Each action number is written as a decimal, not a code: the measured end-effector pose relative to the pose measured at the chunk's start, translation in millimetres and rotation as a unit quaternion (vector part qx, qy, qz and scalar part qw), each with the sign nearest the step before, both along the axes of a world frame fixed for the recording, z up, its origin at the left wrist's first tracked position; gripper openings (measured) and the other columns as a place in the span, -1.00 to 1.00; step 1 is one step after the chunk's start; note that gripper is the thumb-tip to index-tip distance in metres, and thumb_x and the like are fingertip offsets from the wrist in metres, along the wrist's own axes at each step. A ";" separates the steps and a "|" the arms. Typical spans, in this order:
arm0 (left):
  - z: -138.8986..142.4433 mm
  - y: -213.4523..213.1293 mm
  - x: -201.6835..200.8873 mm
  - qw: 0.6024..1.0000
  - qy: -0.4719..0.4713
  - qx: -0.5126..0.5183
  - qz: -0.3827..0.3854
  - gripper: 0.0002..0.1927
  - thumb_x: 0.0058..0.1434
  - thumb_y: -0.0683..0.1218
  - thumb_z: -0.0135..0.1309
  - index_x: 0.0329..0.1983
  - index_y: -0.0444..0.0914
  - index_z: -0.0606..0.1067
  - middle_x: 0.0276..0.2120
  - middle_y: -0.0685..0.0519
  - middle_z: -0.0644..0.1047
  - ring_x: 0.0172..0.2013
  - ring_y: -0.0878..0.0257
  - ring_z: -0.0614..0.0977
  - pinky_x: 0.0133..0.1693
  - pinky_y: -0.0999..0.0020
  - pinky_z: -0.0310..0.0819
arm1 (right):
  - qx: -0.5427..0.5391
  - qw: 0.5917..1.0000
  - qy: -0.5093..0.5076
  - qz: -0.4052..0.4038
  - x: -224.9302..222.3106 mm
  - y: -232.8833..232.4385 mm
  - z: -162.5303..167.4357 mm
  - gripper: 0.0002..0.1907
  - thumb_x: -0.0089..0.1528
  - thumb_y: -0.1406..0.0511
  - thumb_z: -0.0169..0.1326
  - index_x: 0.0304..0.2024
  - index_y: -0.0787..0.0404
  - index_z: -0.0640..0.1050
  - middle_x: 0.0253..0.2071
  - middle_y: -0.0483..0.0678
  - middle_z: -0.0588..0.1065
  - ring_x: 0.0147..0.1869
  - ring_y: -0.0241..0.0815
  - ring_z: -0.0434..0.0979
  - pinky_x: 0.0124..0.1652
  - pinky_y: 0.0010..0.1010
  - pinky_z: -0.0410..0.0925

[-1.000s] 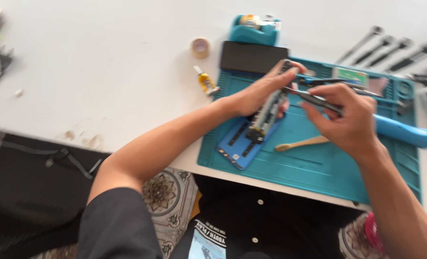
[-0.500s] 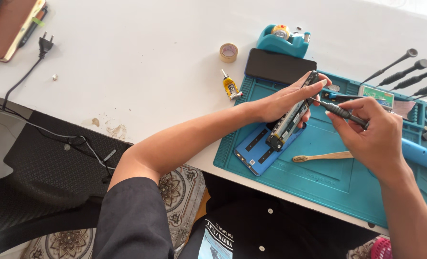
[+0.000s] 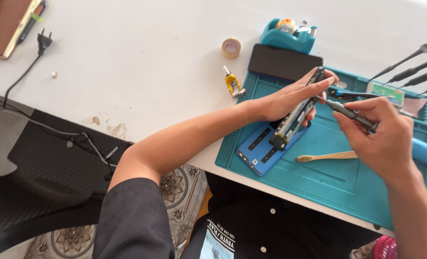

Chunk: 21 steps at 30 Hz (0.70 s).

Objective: The person uses a toothbrush to clean the interior of a disassembled smartphone, then uses a screwdriver to remove screws from the device's internal frame. The person continues to unscrew and remove small metal brackets from the phone's interior.

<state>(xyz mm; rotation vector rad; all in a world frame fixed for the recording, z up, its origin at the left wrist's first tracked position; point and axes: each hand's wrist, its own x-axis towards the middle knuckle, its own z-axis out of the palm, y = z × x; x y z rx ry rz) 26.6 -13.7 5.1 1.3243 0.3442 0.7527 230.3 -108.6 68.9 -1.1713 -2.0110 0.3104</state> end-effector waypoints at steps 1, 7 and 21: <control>1.2 0.1 -1.1 1.000 0.004 0.002 0.000 -0.25 0.41 0.40 -0.11 0.37 -0.20 0.12 -0.15 -0.03 0.30 -0.40 0.36 0.57 -0.40 0.44 0.61 | 0.011 1.000 -0.009 -0.006 -0.8 1.5 -1.0 -0.78 0.34 0.36 0.27 -0.06 0.28 0.49 -0.35 -0.13 0.52 -0.34 -0.48 0.48 -0.33 -0.62 0.31; 6.2 1.3 -6.1 1.000 0.007 0.015 -0.017 -0.30 0.39 0.37 -0.19 0.35 -0.18 0.14 -0.15 -0.01 0.31 -0.37 0.36 0.58 -0.35 0.45 0.62 | -0.038 0.998 -0.028 -0.050 0.6 6.4 -0.7 -0.63 0.21 0.37 0.35 0.02 0.33 0.56 -0.57 -0.02 0.44 -0.52 -0.35 0.30 -0.47 -0.52 0.19; 6.4 -6.1 -18.1 1.000 0.014 0.015 -0.015 -0.34 0.44 0.37 -0.26 0.37 -0.16 0.13 -0.11 0.03 0.31 -0.32 0.34 0.57 -0.30 0.43 0.60 | -0.051 0.998 -0.033 -0.008 1.8 5.4 -5.9 -0.53 0.17 0.35 0.34 0.10 0.33 0.53 -0.61 -0.08 0.43 -0.59 -0.38 0.33 -0.54 -0.52 0.17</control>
